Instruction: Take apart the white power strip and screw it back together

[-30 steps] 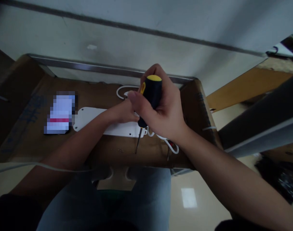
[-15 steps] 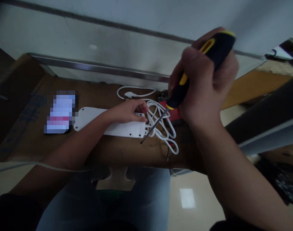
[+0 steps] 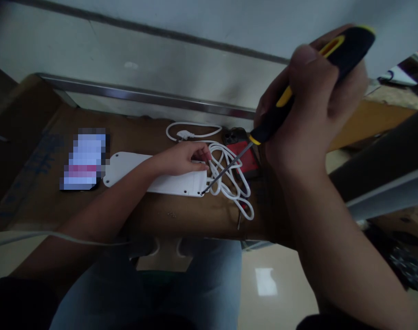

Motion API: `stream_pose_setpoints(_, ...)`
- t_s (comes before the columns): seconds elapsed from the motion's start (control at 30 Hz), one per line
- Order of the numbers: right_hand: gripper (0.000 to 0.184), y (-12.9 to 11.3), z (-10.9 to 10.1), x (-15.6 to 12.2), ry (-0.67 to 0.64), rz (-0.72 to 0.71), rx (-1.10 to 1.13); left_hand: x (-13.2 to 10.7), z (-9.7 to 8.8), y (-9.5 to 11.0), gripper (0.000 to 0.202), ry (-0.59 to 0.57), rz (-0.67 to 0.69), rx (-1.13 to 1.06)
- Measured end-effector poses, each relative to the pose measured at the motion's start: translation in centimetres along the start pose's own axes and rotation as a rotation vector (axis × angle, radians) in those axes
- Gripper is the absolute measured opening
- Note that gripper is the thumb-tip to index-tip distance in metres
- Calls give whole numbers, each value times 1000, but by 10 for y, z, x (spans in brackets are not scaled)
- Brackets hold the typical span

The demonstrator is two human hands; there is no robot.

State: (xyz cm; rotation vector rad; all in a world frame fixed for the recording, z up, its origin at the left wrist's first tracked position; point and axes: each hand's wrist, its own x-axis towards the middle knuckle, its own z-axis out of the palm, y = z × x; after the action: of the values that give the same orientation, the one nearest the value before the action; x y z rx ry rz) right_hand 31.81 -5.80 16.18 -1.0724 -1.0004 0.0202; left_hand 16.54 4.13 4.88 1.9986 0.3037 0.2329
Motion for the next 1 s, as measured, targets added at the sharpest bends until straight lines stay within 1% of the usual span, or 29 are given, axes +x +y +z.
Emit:
stream_pose_setpoints(0.07, 22, -3, 9, -8, 42, -31, 100, 1, 0, -1, 17, 3, 5, 3)
stream_pose_setpoints(0.1, 21, -3, 11, -10, 42, -40, 140, 1, 0, -1, 17, 3, 4, 10)
stream_pose_setpoints(0.23, 21, 5, 7, -8, -47, -37, 181, 1, 1, -1, 18, -5, -2, 46)
stream_pose_setpoints(0.33, 16, 8, 2, -6, -91, -27, 178, 1, 0, -1, 17, -5, 6, 59)
stream_pose_setpoints(0.47, 15, 8, 2, -10, -108, -46, 131, 0, -1, 0, 17, -17, 7, 60)
stream_pose_setpoints(0.57, 17, 8, 2, -12, -110, -67, 107, 0, -1, 0, 18, -32, 22, 57)
stream_pose_setpoints(0.73, 16, 12, 2, -10, -97, -10, 111, 0, -1, -1, 19, -19, 27, 67)
stream_pose_setpoints(0.87, 19, 14, 1, -9, -99, -25, 81, 1, 0, 1, 19, -17, 21, 80)
stream_pose_setpoints(0.93, 18, 15, 1, -9, -103, -34, 89, 0, -1, 4, 17, -27, 37, 87)
stream_pose_setpoints(1.0, 17, 16, 2, -9, -90, -40, 103, -2, -4, 8, 21, -50, 81, 114)
